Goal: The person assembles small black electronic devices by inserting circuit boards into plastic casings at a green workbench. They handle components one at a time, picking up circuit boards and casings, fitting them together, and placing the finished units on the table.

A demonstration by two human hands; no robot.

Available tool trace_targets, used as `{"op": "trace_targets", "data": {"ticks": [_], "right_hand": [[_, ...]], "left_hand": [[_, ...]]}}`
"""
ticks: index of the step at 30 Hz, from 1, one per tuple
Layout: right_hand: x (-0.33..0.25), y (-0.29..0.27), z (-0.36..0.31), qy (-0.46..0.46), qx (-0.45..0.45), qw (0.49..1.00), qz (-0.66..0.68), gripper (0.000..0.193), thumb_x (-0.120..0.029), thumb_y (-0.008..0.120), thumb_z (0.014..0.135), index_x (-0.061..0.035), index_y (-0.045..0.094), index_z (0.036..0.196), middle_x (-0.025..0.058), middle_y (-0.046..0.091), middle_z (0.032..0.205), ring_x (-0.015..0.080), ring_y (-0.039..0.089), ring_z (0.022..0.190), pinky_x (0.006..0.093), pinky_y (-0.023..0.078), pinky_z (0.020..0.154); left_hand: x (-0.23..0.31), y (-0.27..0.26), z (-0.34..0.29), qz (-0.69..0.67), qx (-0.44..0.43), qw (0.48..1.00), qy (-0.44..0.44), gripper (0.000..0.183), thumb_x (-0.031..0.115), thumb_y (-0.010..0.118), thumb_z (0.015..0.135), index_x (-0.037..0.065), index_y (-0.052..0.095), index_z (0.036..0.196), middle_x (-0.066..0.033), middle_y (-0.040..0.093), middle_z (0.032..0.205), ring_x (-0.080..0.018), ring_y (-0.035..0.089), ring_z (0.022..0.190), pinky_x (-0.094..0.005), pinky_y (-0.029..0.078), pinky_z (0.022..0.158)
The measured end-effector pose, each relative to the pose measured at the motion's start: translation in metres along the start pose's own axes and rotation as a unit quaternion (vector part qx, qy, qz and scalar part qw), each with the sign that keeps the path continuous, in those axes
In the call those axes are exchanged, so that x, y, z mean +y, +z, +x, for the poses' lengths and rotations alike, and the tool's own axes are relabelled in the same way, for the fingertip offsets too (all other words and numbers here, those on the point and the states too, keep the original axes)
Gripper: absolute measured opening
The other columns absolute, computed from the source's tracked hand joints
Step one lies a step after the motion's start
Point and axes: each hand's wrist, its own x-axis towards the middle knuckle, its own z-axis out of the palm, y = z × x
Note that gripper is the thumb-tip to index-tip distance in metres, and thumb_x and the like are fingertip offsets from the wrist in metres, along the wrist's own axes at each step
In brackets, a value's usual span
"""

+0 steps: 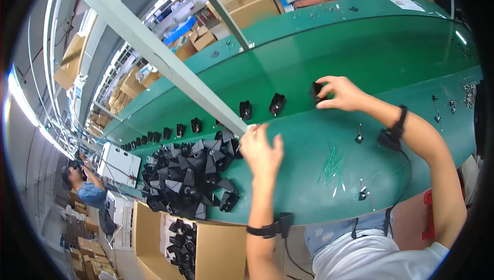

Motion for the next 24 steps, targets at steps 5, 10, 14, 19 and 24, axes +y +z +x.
{"op": "trace_targets", "data": {"ticks": [5, 10, 14, 19, 24], "right_hand": [[0.029, 0.081, 0.075, 0.044, -0.086, 0.976, -0.195, 0.035, -0.044, 0.085, 0.066, -0.0137, 0.077, 0.081, 0.0118, 0.066, 0.107, 0.0315, 0.065, 0.100, 0.0417, 0.054, 0.085], [0.019, 0.097, 0.068, 0.097, -0.085, 0.965, -0.229, 0.049, -0.049, 0.079, 0.074, -0.0063, 0.074, 0.098, 0.0170, 0.056, 0.127, 0.0356, 0.059, 0.111, 0.0465, 0.053, 0.091], [0.006, 0.055, 0.027, 0.016, -0.019, 0.984, -0.179, 0.044, -0.048, 0.073, 0.081, -0.0084, 0.073, 0.102, 0.0169, 0.050, 0.135, 0.0357, 0.057, 0.113, 0.0466, 0.051, 0.093], [0.007, -0.027, -0.057, 0.048, -0.115, 0.985, -0.116, 0.031, -0.031, 0.072, 0.084, -0.0067, 0.071, 0.103, 0.0112, 0.069, 0.105, 0.0249, 0.070, 0.089, 0.0398, 0.055, 0.078], [0.014, -0.042, -0.124, 0.074, -0.138, 0.984, -0.083, 0.049, -0.035, 0.077, 0.078, -0.0050, 0.065, 0.116, 0.0117, 0.069, 0.105, 0.0228, 0.071, 0.083, 0.0374, 0.057, 0.074]], "left_hand": [[-0.081, -0.022, -0.029, 0.261, -0.100, 0.955, -0.101, 0.058, 0.029, 0.082, 0.068, 0.007, 0.062, 0.118, -0.0187, 0.052, 0.130, -0.0418, 0.042, 0.126, -0.0547, 0.035, 0.100], [-0.100, -0.014, -0.041, 0.299, -0.154, 0.940, -0.064, 0.053, 0.026, 0.077, 0.072, 0.006, 0.063, 0.119, -0.0167, 0.051, 0.134, -0.0416, 0.035, 0.137, -0.0596, 0.026, 0.111], [-0.087, -0.017, -0.047, 0.301, -0.157, 0.940, -0.019, 0.055, 0.023, 0.077, 0.072, 0.001, 0.061, 0.120, -0.0154, 0.054, 0.134, -0.0356, 0.039, 0.136, -0.0595, 0.025, 0.113], [-0.063, -0.036, -0.051, 0.181, -0.170, 0.969, 0.008, 0.062, 0.019, 0.080, 0.071, -0.002, 0.056, 0.124, -0.0178, 0.051, 0.130, -0.0368, 0.055, 0.111, -0.0457, 0.048, 0.090], [-0.087, -0.011, -0.034, 0.116, -0.202, 0.970, -0.068, 0.059, 0.015, 0.080, 0.072, 0.011, 0.056, 0.126, -0.0208, 0.045, 0.136, -0.0420, 0.058, 0.105, -0.0491, 0.050, 0.089]]}}
